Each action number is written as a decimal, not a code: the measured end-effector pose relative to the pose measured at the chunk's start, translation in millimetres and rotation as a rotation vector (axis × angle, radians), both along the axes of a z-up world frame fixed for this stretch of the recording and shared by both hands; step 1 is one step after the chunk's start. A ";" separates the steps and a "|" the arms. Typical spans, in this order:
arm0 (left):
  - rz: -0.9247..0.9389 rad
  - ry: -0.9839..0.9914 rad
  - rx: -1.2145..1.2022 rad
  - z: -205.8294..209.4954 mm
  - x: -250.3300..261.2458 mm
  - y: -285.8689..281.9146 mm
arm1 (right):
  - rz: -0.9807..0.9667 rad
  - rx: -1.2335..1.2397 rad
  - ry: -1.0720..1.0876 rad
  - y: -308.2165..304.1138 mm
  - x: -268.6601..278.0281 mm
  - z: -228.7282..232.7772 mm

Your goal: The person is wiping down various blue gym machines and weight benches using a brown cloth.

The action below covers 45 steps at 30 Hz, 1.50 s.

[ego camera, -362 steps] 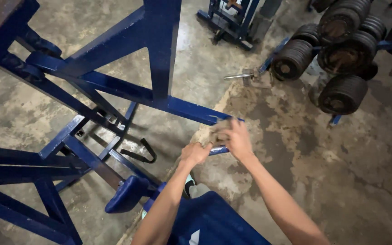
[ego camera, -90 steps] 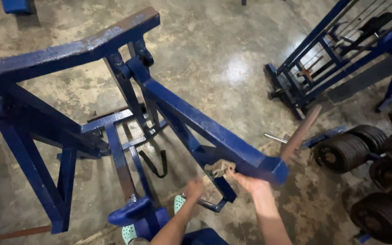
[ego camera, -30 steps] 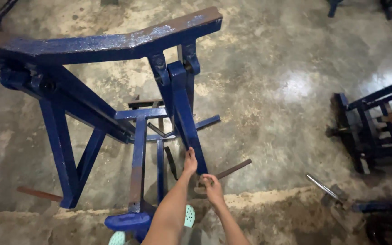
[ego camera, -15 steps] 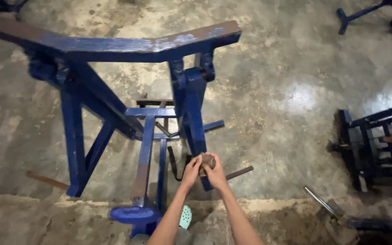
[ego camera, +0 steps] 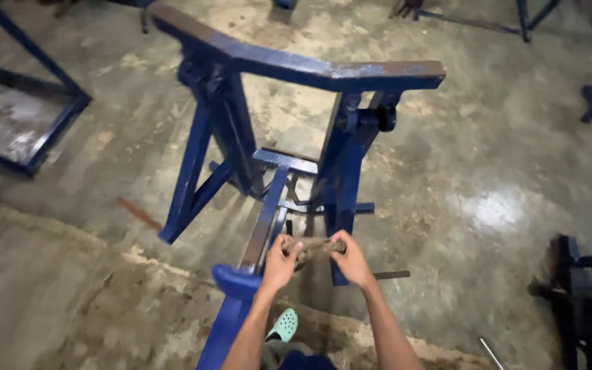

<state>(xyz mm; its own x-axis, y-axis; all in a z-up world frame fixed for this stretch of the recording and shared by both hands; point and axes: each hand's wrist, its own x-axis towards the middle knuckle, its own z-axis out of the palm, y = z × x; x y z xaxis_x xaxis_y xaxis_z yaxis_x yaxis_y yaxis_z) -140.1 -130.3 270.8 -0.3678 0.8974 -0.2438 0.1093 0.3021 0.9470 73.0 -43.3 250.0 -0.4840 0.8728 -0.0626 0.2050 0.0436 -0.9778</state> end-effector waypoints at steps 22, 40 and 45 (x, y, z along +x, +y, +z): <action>-0.085 -0.799 0.256 99.4 161.6 -120.2 | -0.581 0.072 0.200 -133.1 214.3 96.7; -0.131 -0.262 0.090 147.9 331.6 -8.8 | -0.735 -0.281 0.208 -74.8 411.8 109.5; -0.339 -0.428 0.100 137.7 378.0 32.5 | -0.798 0.247 -0.304 -7.7 522.7 52.7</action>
<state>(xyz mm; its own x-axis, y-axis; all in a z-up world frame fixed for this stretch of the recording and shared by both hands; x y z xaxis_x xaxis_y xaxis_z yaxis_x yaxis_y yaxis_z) 237.9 -97.8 408.5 0.0590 0.9747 -0.2157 -0.2159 0.2235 0.9505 595.7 -50.9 302.6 0.2817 0.9485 0.1450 0.5139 -0.0215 -0.8576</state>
